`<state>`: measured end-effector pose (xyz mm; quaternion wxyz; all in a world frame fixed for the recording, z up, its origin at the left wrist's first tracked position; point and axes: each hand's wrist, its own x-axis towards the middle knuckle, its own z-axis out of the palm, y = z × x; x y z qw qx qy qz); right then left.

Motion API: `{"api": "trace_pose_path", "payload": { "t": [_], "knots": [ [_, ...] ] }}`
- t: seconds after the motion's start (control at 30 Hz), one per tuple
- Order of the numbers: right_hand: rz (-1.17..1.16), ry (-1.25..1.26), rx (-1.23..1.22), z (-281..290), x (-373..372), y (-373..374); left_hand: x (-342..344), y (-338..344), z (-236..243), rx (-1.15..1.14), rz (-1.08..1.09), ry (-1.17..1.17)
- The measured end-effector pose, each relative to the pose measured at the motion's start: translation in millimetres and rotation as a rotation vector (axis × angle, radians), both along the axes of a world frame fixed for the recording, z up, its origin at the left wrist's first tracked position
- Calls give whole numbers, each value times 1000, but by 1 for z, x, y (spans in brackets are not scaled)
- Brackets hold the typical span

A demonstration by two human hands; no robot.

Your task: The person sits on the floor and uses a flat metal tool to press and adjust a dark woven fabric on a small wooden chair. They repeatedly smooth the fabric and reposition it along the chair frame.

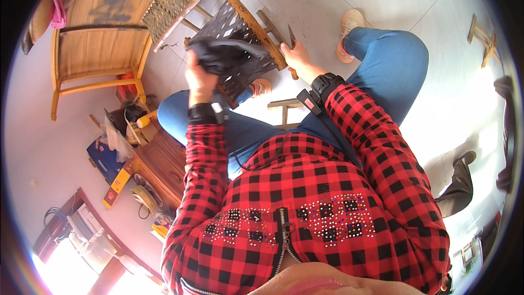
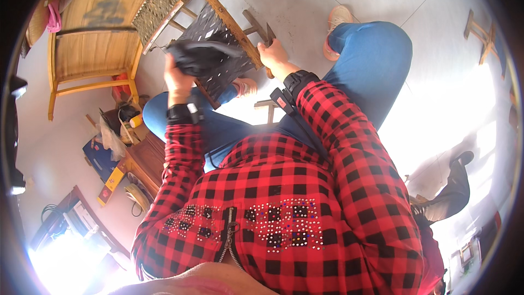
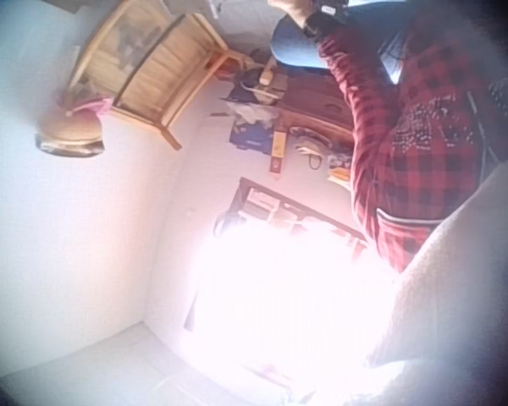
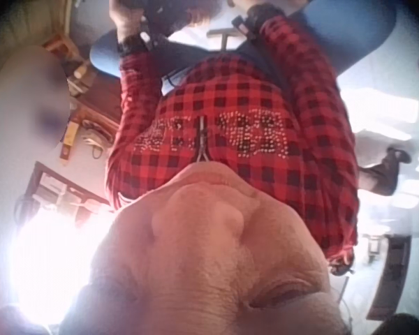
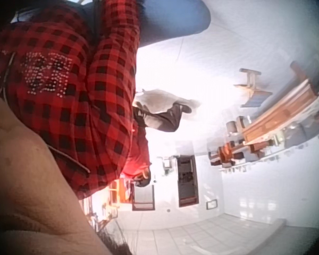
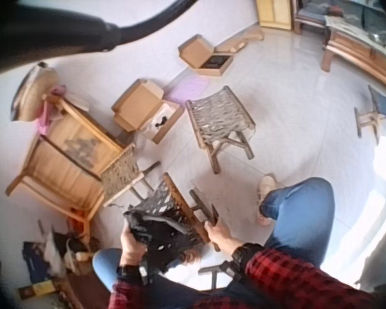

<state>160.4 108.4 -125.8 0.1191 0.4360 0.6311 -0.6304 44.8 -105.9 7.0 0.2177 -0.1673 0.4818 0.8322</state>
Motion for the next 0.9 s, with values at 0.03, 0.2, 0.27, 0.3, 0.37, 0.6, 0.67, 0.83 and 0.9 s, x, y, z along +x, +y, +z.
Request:
{"api": "trace_pose_path", "payload": {
  "t": [0.03, 0.2, 0.27, 0.3, 0.37, 0.6, 0.67, 0.83, 0.9],
  "knots": [
    [10, -13, -2, 2, 0, 0, -8, -17, 16, 33, -45, 126],
    [34, 33, -3, 5, -3, -1, -24, -58, 60, 244, -261, 81],
    [46, 54, 36, 7, -4, 0, -26, -48, 58, 191, -401, 77],
    [49, 53, 54, 9, -4, 1, -26, -40, 56, 24, -346, 28],
    [64, 34, 50, 13, -4, 3, -30, -20, 50, -58, -429, 30],
    [94, 29, 28, 19, -2, 6, -55, 40, 18, -1218, -796, 631],
    [75, 40, 37, 16, -4, 5, -47, 42, 5, -1480, -775, 634],
    [100, 35, 43, 9, -5, 2, 17, 34, -47, -1633, -993, 607],
    [135, 39, 104, 9, -4, 1, 16, 25, -59, -1531, -832, 623]
  ]
}}
